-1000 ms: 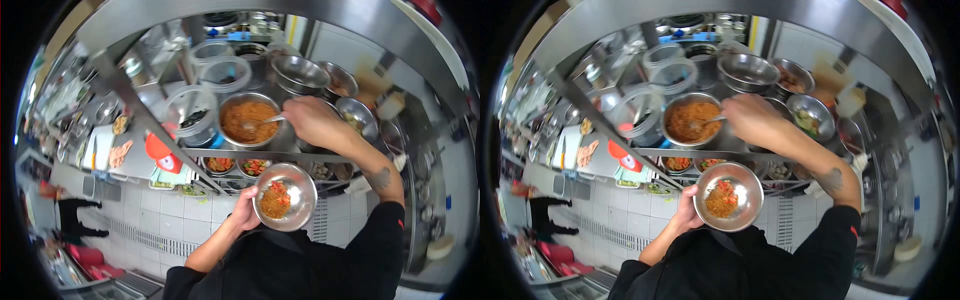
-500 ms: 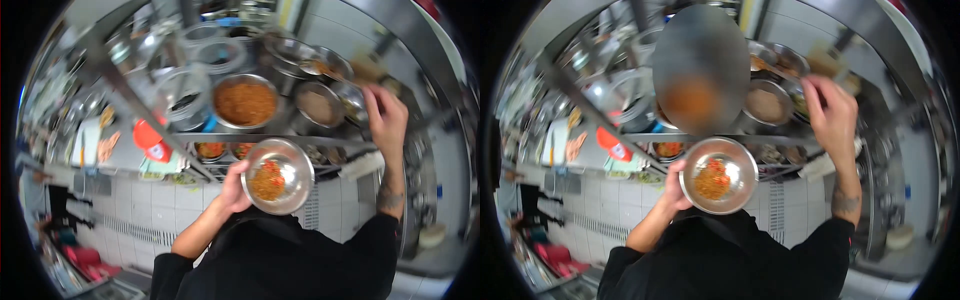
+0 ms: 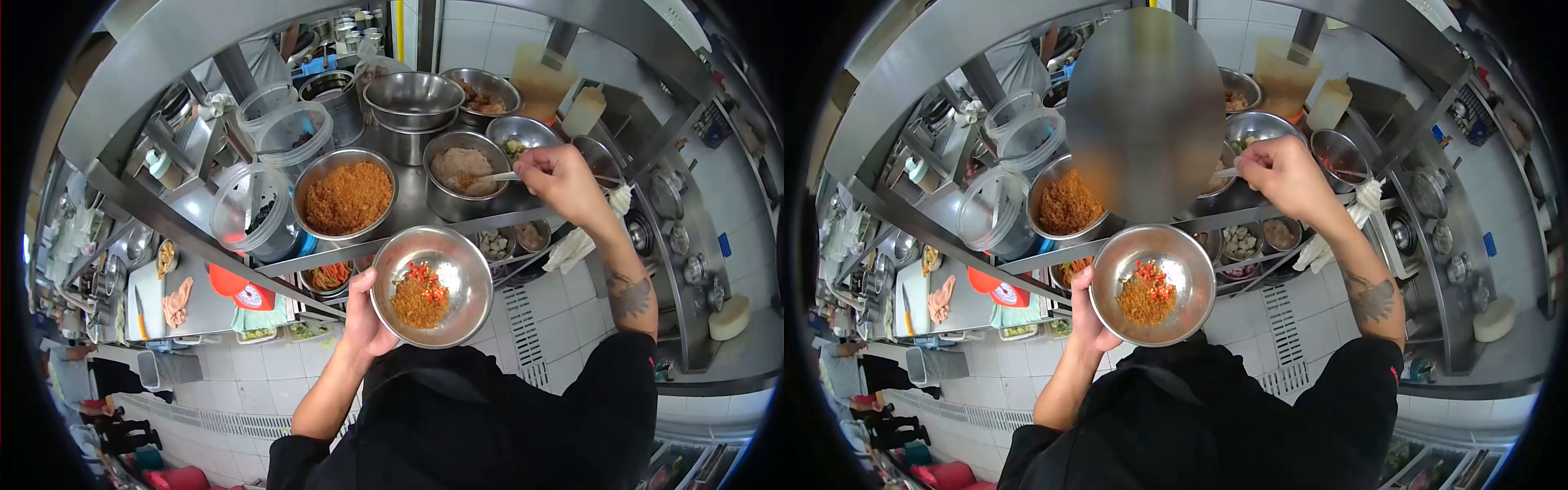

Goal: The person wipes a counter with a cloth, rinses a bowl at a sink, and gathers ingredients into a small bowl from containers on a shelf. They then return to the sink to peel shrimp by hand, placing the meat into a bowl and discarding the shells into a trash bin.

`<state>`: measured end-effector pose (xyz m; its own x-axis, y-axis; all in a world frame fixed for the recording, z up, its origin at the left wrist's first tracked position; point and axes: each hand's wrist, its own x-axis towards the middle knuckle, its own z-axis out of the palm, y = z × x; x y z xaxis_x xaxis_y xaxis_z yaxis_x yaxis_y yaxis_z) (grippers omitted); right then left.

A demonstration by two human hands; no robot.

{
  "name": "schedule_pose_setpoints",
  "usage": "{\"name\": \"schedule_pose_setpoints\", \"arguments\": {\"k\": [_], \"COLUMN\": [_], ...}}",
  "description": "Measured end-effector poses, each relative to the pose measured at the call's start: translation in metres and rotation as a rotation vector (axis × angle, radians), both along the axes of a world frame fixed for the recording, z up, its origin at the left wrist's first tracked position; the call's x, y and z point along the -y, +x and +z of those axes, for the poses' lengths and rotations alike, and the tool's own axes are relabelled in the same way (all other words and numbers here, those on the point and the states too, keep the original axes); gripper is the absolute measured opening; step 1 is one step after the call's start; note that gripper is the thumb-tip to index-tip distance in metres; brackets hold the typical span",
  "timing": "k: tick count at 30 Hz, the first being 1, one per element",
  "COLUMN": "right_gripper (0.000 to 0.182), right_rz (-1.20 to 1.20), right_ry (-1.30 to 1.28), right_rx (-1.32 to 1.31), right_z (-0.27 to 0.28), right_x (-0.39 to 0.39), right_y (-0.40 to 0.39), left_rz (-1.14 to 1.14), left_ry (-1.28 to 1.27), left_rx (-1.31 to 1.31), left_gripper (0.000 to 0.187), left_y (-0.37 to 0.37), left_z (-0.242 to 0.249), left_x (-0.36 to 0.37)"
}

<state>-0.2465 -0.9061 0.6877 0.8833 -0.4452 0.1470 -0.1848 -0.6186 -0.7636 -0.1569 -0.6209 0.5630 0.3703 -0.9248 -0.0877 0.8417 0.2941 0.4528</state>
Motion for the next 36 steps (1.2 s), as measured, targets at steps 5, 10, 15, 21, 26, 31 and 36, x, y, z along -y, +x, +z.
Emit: {"name": "schedule_pose_setpoints", "arguments": {"k": [5,10,15,21,26,31,36], "right_gripper": [0.014,0.016,0.015,0.004,0.002,0.001,0.006], "right_rz": [-0.102,-0.066,-0.056,0.126,0.139,0.196,-0.065], "right_ry": [0.388,0.584,0.36,-0.653,-0.649,-0.54,-0.489], "right_rx": [0.008,0.057,0.13,0.495,0.639,0.59,0.506], "right_z": [-0.004,-0.004,0.002,-0.014,-0.035,-0.05,-0.007], "right_x": [0.015,0.025,-0.027,-0.056,-0.047,-0.061,-0.027], "right_y": [-0.008,-0.026,-0.062,-0.085,-0.098,-0.075,-0.044], "left_rz": [0.014,0.04,0.022,-0.012,-0.017,0.127,0.193], "left_ry": [0.011,0.052,-0.066,-0.079,-0.118,-0.111,0.024], "left_rx": [-0.029,-0.016,-0.155,-0.132,-0.157,-0.243,-0.168], "left_gripper": [0.075,0.08,0.077,0.084,0.085,0.08,0.077], "left_y": [0.001,0.005,0.001,-0.002,-0.003,-0.011,-0.025], "left_z": [0.001,0.002,0.018,0.033,0.028,0.022,-0.005], "left_x": [-0.001,0.001,0.003,0.009,0.001,-0.013,-0.046]}}
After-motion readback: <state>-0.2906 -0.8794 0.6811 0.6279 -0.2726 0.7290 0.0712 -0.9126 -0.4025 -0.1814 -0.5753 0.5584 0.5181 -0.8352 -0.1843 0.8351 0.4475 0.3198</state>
